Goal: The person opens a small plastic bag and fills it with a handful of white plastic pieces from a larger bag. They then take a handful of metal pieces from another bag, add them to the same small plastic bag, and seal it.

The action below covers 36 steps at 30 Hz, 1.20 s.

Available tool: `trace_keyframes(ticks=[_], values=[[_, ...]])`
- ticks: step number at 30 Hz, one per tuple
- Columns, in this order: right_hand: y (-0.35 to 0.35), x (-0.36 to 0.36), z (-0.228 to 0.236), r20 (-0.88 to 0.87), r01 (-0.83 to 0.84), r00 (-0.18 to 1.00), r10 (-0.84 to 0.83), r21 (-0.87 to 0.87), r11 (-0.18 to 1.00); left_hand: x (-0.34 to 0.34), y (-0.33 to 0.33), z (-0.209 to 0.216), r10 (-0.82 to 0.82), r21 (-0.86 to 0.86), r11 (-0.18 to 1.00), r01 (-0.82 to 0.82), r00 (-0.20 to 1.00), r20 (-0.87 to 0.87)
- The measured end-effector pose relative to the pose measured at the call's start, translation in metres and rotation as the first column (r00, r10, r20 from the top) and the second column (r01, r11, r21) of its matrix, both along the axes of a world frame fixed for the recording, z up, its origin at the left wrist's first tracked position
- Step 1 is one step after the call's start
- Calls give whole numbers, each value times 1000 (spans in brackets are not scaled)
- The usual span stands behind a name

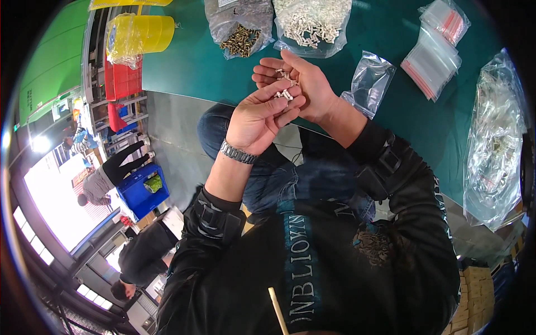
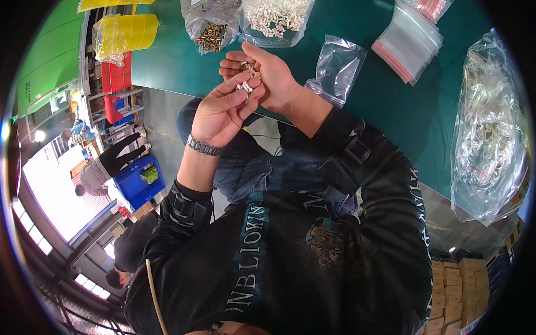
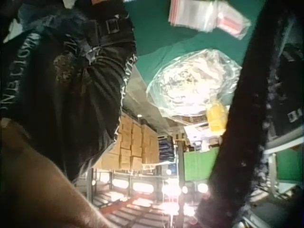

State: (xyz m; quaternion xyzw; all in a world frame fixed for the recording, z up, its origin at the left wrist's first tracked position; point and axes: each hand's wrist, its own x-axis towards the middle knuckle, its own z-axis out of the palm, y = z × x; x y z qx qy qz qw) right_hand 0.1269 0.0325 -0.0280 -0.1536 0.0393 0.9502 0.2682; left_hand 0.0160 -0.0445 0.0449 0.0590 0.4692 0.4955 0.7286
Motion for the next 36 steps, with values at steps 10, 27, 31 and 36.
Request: trace_keyframes(ticks=[10, 27, 31, 36], values=[[0, 2, 7, 33, -1, 999, 0, 15, 1000, 1, 2, 3, -12, -26, 1000, 12, 1000, -15], [0, 2, 8, 66, 8, 998, -10, 38, 999, 0, 5, 1, -20, -30, 999, 22, 999, 50], [1, 2, 8, 66, 7, 998, -9, 35, 999, 0, 4, -1, -30, -5, 1000, 31, 999, 42], [0, 2, 6, 55, 5, 998, -7, 35, 999, -1, 3, -2, -53, -4, 999, 53, 999, -5]])
